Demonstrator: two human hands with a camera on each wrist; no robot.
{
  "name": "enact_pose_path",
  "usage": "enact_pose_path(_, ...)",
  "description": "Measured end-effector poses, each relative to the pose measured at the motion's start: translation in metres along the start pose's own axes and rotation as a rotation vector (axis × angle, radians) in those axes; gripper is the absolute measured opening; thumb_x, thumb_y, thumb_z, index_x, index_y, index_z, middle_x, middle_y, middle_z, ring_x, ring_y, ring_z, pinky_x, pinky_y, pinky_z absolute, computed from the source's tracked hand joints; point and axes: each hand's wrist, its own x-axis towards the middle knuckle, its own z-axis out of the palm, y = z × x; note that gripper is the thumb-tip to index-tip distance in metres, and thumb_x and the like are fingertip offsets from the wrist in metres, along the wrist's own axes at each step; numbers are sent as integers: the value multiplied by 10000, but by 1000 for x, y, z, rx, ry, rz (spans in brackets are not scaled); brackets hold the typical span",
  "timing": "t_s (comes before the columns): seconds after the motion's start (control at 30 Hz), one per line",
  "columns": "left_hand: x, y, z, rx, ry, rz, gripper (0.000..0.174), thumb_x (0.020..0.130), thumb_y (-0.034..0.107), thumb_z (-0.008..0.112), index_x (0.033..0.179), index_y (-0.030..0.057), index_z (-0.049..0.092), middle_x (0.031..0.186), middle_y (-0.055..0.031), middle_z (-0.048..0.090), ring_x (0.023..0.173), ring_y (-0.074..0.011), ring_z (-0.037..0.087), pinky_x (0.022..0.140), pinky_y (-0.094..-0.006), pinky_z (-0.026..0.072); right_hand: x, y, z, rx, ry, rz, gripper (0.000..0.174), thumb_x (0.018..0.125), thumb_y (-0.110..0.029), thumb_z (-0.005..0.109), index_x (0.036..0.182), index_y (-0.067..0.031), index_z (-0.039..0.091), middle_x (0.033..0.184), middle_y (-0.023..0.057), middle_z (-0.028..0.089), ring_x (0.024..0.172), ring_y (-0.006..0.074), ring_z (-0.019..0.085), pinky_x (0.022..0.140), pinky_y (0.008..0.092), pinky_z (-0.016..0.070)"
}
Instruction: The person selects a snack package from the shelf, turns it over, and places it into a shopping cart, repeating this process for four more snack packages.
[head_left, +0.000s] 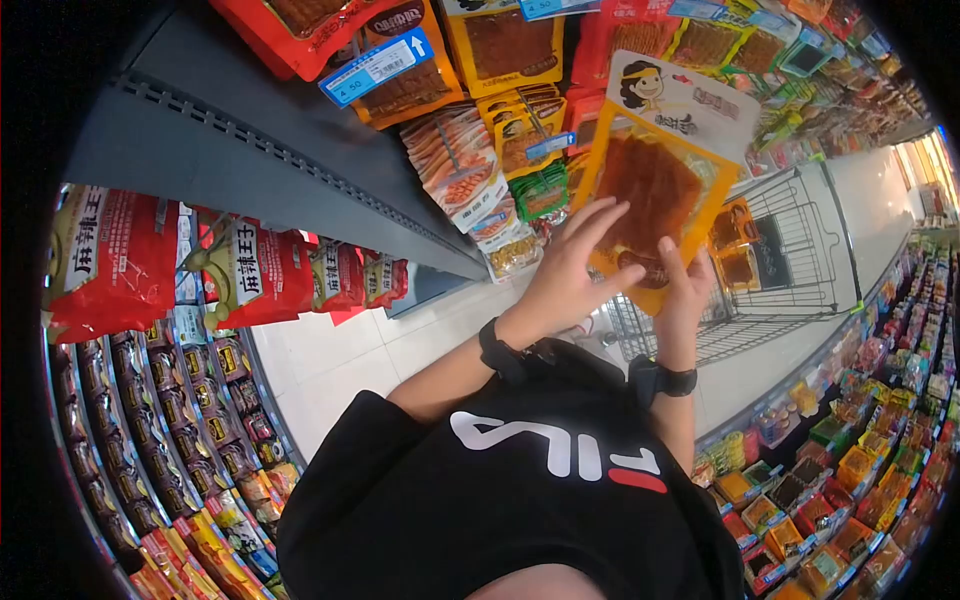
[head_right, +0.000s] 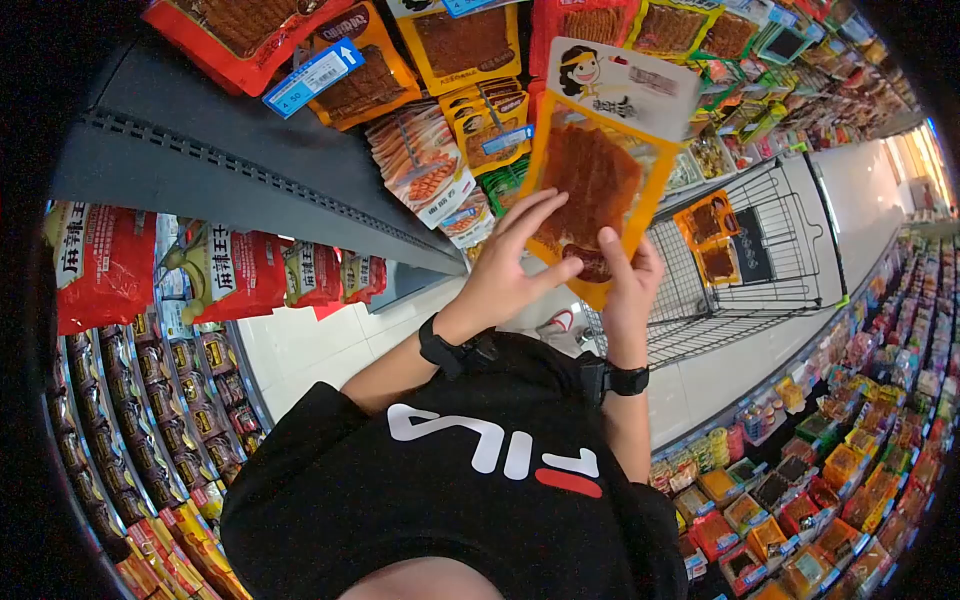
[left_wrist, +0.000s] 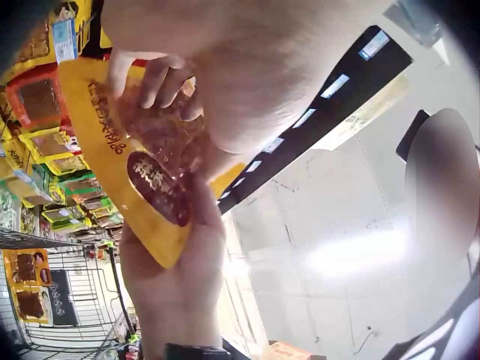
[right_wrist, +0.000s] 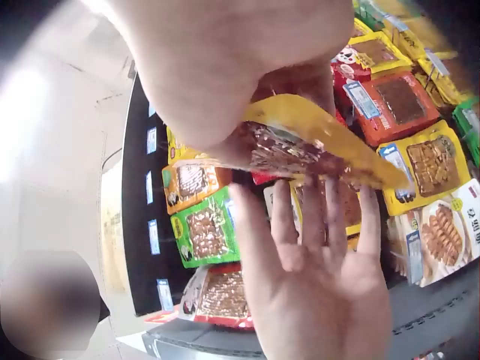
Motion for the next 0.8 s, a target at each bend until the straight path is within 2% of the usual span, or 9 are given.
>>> enact_pose_path(0.13,3,7,5,-374,-121,-85,794,852,331,806,1467,-1,430,1382,-186,556,1252,-270,570,1035,-388,466,-3,5,2,-106,-254,-133,266,950,-129,650,1162,24,699,1304,160,643,1058,179,639,933,337,503)
enact_pose_path(0.2,4,3,4,-478,-105,-104,649,928,343,740,1404,-11,477,1274,-123,614,1131,-195,609,979,-350,489,-4,1,7,-156,-324,-202,292,946,-146,645,1171,31,705,1378,187,603,1108,203,624,967,358,487)
enact_pose_path(0.3,5,-11,0,-875,-64,-439,434,1020,314,629,1294,-15,555,1161,-54,649,1034,-115,601,921,-310,500,-8,-2,9,-351,-329,-302,315,939,-169,665,1169,41,707,1425,205,563,1167,235,601,1002,375,466)
enact_pose_path(0.33,11,-17,-3,-669,-4,-280,342,1070,283,546,1230,-15,599,1107,-14,659,963,-67,578,867,-275,494,-8,-2,7,-410,-226,-338,321,932,-149,681,1191,40,693,1405,195,576,1180,233,595,1007,367,464)
enact_pose_path(0.4,14,-21,-12,-617,-32,-256,351,1066,292,555,1230,-14,605,1103,-14,661,963,-62,573,862,-262,485,-8,-5,4,-528,-15,-408,354,917,-109,714,1235,39,663,1364,175,601,1207,228,584,1018,352,460)
enact_pose_path(0.5,13,-15,-18,-641,-51,-272,343,1062,282,563,1243,-7,607,1114,1,657,979,-64,571,878,-250,476,-4,-18,14,-443,261,-416,424,907,-58,741,1292,46,599,1277,129,644,1181,214,599,1012,311,458)
enact_pose_path(0.53,12,-14,-17,-692,-50,-291,338,1062,275,565,1243,-7,607,1118,3,656,987,-65,573,885,-251,476,-1,-17,18,-133,194,-339,413,945,-81,715,1310,40,566,1222,86,671,1103,168,628,984,286,469)
enact_pose_path(0.63,9,-15,-11,-773,-31,-317,321,1061,253,563,1246,-6,605,1132,6,655,1016,-71,580,909,-256,478,-2,-16,-5,36,73,31,327,960,-70,694,1259,21,599,1185,63,687,1066,127,638,975,280,477)
enact_pose_path(0.8,7,-18,-10,-754,-77,-326,305,1062,234,558,1240,-8,610,1123,3,665,1011,-69,598,901,-259,492,-5,-14,-10,30,73,17,296,964,-62,688,1242,8,616,1127,47,702,981,101,655,900,258,513)
